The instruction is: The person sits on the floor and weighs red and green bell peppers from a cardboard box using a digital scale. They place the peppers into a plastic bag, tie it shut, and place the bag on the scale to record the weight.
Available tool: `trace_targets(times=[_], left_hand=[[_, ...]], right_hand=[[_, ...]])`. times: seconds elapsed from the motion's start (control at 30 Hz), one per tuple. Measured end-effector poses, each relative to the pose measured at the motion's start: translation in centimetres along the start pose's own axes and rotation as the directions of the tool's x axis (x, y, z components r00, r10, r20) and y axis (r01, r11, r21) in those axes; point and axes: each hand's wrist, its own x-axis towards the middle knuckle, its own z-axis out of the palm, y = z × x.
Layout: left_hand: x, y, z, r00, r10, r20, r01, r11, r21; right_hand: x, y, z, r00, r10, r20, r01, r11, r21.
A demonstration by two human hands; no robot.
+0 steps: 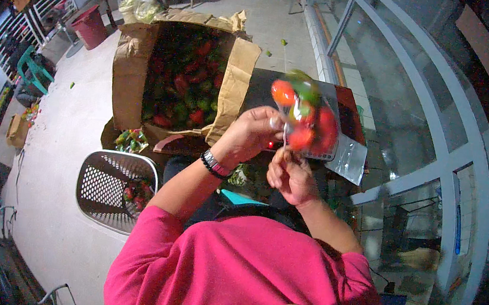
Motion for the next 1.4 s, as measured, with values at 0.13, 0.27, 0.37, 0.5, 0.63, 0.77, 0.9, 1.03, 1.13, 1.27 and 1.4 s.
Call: trace_targets(times=[0.13, 0.27, 0.37, 0.5, 0.63, 0.77, 0.9, 1.03, 1.13, 1.27, 1.4], left_hand=[[-1.2, 0.2, -1.0, 0.985, -0.101, 0.138, 0.05, 0.942, 0.331], [-0.3, -0.7, -2.9, 0.955, 0.268, 0.129, -0.161, 0.099, 0.982], [2.7, -2.1, -3.4, 0.903, 0.402, -0.15, -0.088, 0.514, 0.853], [3.5, -1.5, 0.2, 0.945, 0.191, -0.267, -0.119, 0.957, 0.264], [1.0, -1.5, 0.5, 0.983, 0.175, 0.049, -0.179, 0.978, 0.111], [1.3, 0.6, -1.2, 0.908, 0.134, 0.398, -0.308, 0.857, 0.413], [1.6, 2.3, -1.3, 0.929, 0.157, 0.335, -0.364, 0.216, 0.906], [3.8, 0.1, -2.5, 0.887, 0.461, 0.026, -0.127, 0.19, 0.974], [6.1, 0.2, -3.2, 0.909, 0.404, -0.106, 0.056, 0.133, 0.99], [9.4, -1.2, -6.7, 0.913, 0.303, -0.273, 0.121, 0.438, 0.891], [12.6, -4.1, -12.8, 0.897, 0.255, -0.36, 0.102, 0.675, 0.731]], right_hand=[[-0.1, -1.2, -2.0, 0.966, 0.172, -0.194, -0.174, 0.985, 0.004], [3.8, -2.4, -8.0, 0.987, 0.091, -0.132, -0.158, 0.705, -0.692], [5.1, -2.7, -4.9, 0.947, -0.081, -0.31, -0.164, 0.707, -0.688], [4.6, -1.1, -1.6, 0.863, -0.267, -0.429, 0.128, 0.937, -0.325], [1.6, -0.5, -1.9, 0.993, -0.119, 0.014, 0.112, 0.967, 0.23], [3.1, -2.6, -4.9, 0.999, 0.009, 0.038, 0.002, 0.964, -0.265], [5.8, -5.6, -5.7, 0.973, -0.167, 0.157, 0.196, 0.257, -0.946], [9.7, -4.8, -6.8, 0.966, -0.254, -0.035, -0.016, 0.077, -0.997], [12.5, -4.0, -9.1, 0.931, -0.293, -0.218, -0.229, -0.003, -0.973], [15.4, 0.5, -15.9, 0.835, -0.415, -0.36, -0.267, 0.266, -0.926], [16.8, 4.4, -20.5, 0.879, -0.255, -0.403, -0.313, 0.33, -0.891]])
